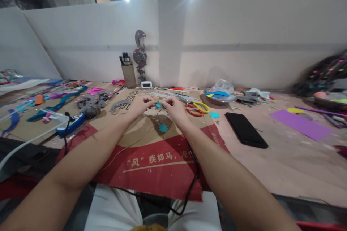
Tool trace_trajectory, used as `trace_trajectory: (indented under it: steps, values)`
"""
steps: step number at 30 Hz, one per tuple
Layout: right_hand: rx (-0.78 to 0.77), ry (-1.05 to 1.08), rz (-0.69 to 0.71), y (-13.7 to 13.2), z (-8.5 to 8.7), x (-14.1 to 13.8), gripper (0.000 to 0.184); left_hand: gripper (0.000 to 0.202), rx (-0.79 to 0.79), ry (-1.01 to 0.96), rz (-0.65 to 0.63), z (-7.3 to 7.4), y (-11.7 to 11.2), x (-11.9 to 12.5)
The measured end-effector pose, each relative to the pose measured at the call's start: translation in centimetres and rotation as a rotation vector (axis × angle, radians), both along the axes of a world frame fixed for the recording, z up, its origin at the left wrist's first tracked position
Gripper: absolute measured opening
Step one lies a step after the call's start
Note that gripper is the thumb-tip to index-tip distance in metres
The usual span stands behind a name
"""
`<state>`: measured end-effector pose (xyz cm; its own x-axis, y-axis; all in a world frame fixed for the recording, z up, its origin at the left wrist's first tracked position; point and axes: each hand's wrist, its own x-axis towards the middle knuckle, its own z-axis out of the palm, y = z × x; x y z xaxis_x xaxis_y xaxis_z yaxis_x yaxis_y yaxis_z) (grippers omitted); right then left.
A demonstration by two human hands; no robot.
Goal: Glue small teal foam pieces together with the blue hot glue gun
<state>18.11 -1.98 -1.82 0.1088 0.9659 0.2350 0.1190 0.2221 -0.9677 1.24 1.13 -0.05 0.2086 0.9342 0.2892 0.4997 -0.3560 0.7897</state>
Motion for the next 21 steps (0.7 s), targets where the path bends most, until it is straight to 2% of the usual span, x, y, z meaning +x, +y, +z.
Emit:
trace_trajectory:
  steps: [3,5,8,12,17,21]
  values:
    - [0.010,-0.050,0.005,0.0,-0.2,0.1,0.019,0.021,-0.190,0.038,-0.010,-0.7,0.8,-0.6]
    - [0.017,-0.069,0.020,0.0,-0.3,0.1,0.016,0.022,-0.246,0.113,-0.024,-1.2,1.1,-0.9]
    - [0.023,-0.083,0.026,-0.1,-0.2,0.1,0.009,0.020,-0.225,0.220,-0.014,-1.8,1.3,-1.1]
    - [0.065,-0.166,0.055,-0.3,-0.1,-0.1,0.005,0.014,-0.228,0.265,0.010,-2.1,1.6,-1.3]
    - [0.202,-0.483,0.192,-1.2,-0.5,-1.0,0.020,0.014,-0.135,0.286,0.010,-2.0,2.0,-1.5]
    - [0.140,-0.734,0.222,-1.6,-1.0,-1.3,0.024,0.014,-0.029,0.265,0.056,-1.5,2.0,-1.5]
